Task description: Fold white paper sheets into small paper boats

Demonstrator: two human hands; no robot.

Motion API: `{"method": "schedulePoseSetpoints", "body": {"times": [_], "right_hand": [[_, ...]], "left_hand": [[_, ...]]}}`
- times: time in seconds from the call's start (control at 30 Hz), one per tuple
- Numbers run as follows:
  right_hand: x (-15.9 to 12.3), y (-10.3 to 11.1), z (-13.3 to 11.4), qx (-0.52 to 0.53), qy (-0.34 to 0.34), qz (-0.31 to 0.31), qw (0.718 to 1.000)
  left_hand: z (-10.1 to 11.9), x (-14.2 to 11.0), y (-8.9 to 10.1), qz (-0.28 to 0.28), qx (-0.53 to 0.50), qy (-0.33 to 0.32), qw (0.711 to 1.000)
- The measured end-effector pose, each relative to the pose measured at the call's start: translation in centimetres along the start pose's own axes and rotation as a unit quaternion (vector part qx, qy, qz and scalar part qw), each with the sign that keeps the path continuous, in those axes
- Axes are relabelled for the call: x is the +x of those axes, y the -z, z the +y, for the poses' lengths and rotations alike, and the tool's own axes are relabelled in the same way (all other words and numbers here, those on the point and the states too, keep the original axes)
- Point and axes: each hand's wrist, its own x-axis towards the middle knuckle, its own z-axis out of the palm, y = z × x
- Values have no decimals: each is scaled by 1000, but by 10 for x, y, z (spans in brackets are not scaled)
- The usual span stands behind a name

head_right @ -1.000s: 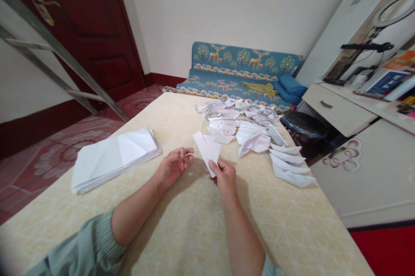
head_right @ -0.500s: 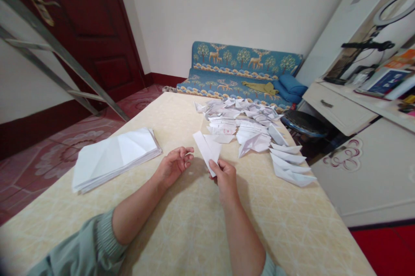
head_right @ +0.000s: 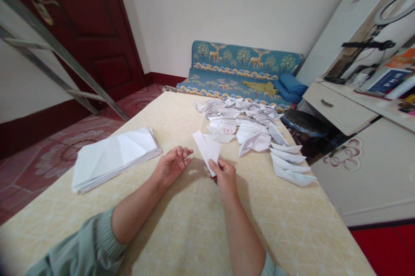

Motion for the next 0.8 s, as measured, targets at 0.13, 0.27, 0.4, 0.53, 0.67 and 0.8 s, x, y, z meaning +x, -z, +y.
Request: {"method": "schedulePoseSetpoints", "body": {"times": [0.13,0.27,0.4,0.53,0.67,0.8], "right_hand": [[1,0,1,-3,-3,11,1000],[2,0,0,2,-7,10,1000],[1,0,0,8,-11,9,1000],[1,0,0,14,-12,13,1000],[2,0,0,14,-17,13,1000],[1,-1,-1,14,-21,16,1000]], "left_hand": [[0,0,2,4,-24,9,1000],[0,1,1,1,-33,9,999],[-1,1,1,-8,-40,6,999],[-2,2,2,-17,-51,5,999],[-2,2,3,-19,-60,8,998],[-1,2,4,-19,-61,8,998]]}}
